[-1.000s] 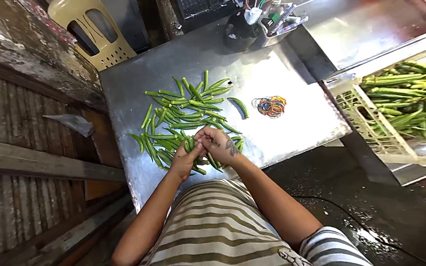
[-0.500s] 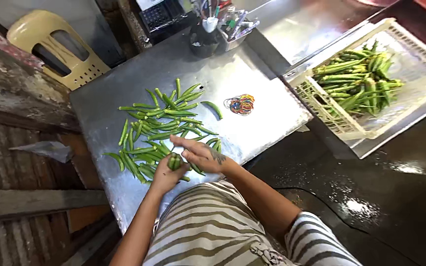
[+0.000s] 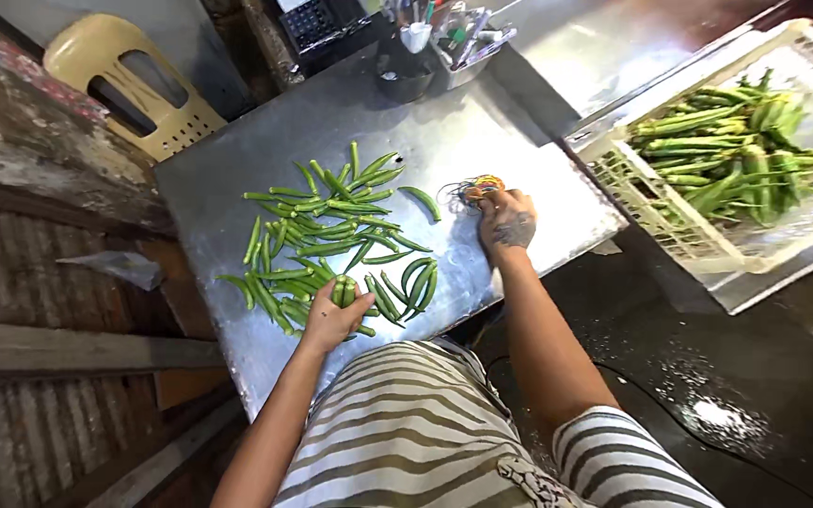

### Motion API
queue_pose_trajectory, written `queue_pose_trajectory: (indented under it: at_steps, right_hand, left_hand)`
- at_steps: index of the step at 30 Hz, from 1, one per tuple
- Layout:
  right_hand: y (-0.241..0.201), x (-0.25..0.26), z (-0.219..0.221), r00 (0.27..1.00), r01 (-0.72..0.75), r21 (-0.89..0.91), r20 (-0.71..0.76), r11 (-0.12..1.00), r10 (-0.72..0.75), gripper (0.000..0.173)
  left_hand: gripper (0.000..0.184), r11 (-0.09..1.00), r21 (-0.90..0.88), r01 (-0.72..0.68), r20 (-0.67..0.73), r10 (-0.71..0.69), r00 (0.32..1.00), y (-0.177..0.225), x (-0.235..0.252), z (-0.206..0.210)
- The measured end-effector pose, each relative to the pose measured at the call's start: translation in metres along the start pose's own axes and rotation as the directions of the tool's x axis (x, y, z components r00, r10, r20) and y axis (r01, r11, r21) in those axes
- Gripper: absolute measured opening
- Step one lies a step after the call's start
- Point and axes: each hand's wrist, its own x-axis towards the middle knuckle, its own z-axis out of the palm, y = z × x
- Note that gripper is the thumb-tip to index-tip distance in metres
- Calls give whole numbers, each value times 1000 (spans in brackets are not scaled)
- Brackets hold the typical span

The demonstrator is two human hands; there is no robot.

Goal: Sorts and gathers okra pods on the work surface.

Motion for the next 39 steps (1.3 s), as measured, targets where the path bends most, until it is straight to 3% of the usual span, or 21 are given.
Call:
queue_pose_trajectory:
  at_steps: [8, 13, 20, 23, 26, 28, 30, 32, 34, 37, 39]
  right_hand:
    - [-18, -6, -37, 986, -150, 335, -24, 930, 167, 44]
    - [-7, -10, -33, 958, -176, 526, -102, 832, 267, 42]
    - [9, -2, -33, 947, -217, 724, -7, 655, 322, 47]
    - [3, 3, -42, 932, -223, 886, 72, 406, 355, 37]
    - [-8, 2, -51, 938, -250, 967, 252, -41, 236, 16]
    - [-7, -1, -55, 953, -254, 945, 281, -204, 117, 24]
    - [-9, -4, -59, 965, -242, 926, 262, -290, 29, 30]
    - [-15, -10, -62, 979, -200, 922, 198, -332, -41, 27]
    - [-27, -20, -65, 976, -204, 932, 172, -301, -131, 22]
    - [-56, -36, -60, 937, -314, 909, 251, -273, -242, 15]
    - [-75, -48, -52, 900, -398, 898, 342, -188, -270, 25]
  left_hand:
    - [20, 999, 14, -45, -59, 45, 997, -3, 1, -11]
    - [21, 1000, -23, -10, -101, 8, 995, -5, 5, -8]
    - [21, 998, -42, 35, -58, -37, 998, -2, 8, -2]
    - [20, 991, -116, 73, -6, -74, 997, 0, 8, -4]
    - [18, 985, -154, 83, 13, -82, 997, -1, 9, -8]
    - [16, 985, -154, 74, 28, -70, 997, -2, 10, -6]
    - [16, 985, -162, 58, 41, -52, 998, -3, 11, -4]
    - [16, 985, -161, 58, 42, -51, 998, -3, 12, -3]
    - [17, 986, -154, 66, 44, -59, 997, -3, 12, 0]
    - [17, 988, -136, 70, 44, -64, 997, 1, 11, 3]
    - [17, 990, -129, 62, 61, -54, 997, 3, 13, 7]
